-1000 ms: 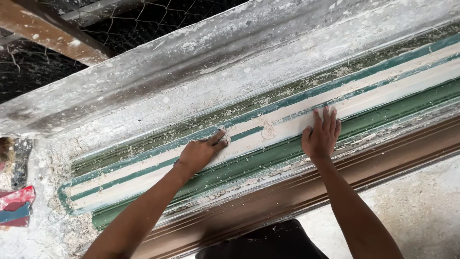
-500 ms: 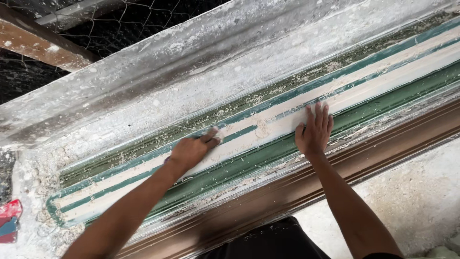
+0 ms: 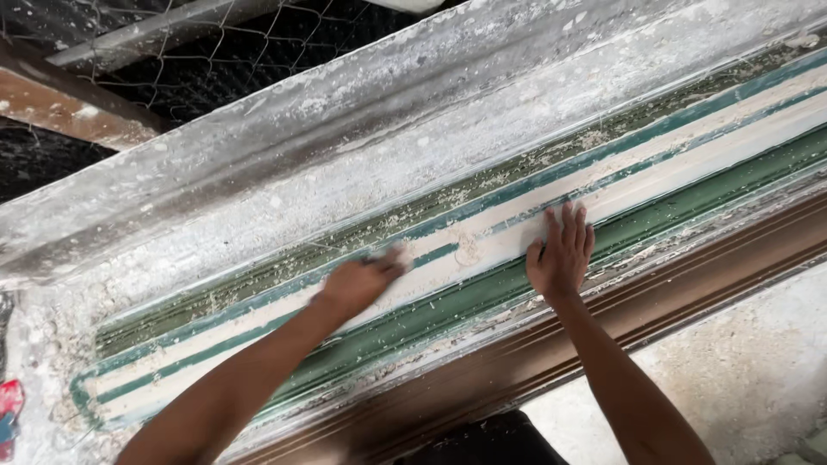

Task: The person scrapes dried plaster residue out of the grooved channels of a long decorative plaster molding laid on a work table, using a small handheld scraper and moving progressively along the frame's recessed strips.

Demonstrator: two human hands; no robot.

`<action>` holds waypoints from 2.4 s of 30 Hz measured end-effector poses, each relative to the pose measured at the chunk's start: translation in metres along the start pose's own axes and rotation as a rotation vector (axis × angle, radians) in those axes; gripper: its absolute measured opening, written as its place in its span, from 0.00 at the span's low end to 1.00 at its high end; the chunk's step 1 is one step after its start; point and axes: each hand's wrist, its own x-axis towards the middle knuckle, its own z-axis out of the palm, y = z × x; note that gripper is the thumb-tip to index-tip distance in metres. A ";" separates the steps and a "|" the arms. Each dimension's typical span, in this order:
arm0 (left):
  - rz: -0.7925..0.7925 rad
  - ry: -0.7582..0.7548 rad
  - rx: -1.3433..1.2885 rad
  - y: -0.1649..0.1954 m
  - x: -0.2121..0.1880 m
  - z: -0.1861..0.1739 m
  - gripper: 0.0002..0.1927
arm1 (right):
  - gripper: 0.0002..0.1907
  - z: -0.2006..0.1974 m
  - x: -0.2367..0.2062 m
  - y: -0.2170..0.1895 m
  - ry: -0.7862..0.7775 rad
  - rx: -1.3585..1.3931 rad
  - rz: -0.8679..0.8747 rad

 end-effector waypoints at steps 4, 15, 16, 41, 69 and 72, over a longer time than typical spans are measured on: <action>0.020 0.051 0.025 0.005 0.013 0.003 0.26 | 0.33 0.000 -0.001 0.000 -0.026 0.017 0.001; 0.043 0.069 0.050 0.000 0.024 0.015 0.27 | 0.32 -0.002 0.002 0.004 -0.027 0.018 0.019; 0.047 0.093 0.034 -0.002 0.026 0.018 0.28 | 0.33 -0.002 0.002 0.005 -0.021 0.012 0.017; -0.225 0.893 -0.843 0.154 0.023 0.011 0.27 | 0.34 -0.024 0.012 -0.004 -0.001 -0.006 -0.005; -0.855 0.828 -0.296 0.379 0.236 -0.001 0.34 | 0.32 -0.144 0.066 0.160 -1.096 0.694 -0.263; -0.862 0.893 -0.213 0.356 0.245 0.007 0.32 | 0.28 -0.131 0.078 0.131 -1.017 0.605 -0.270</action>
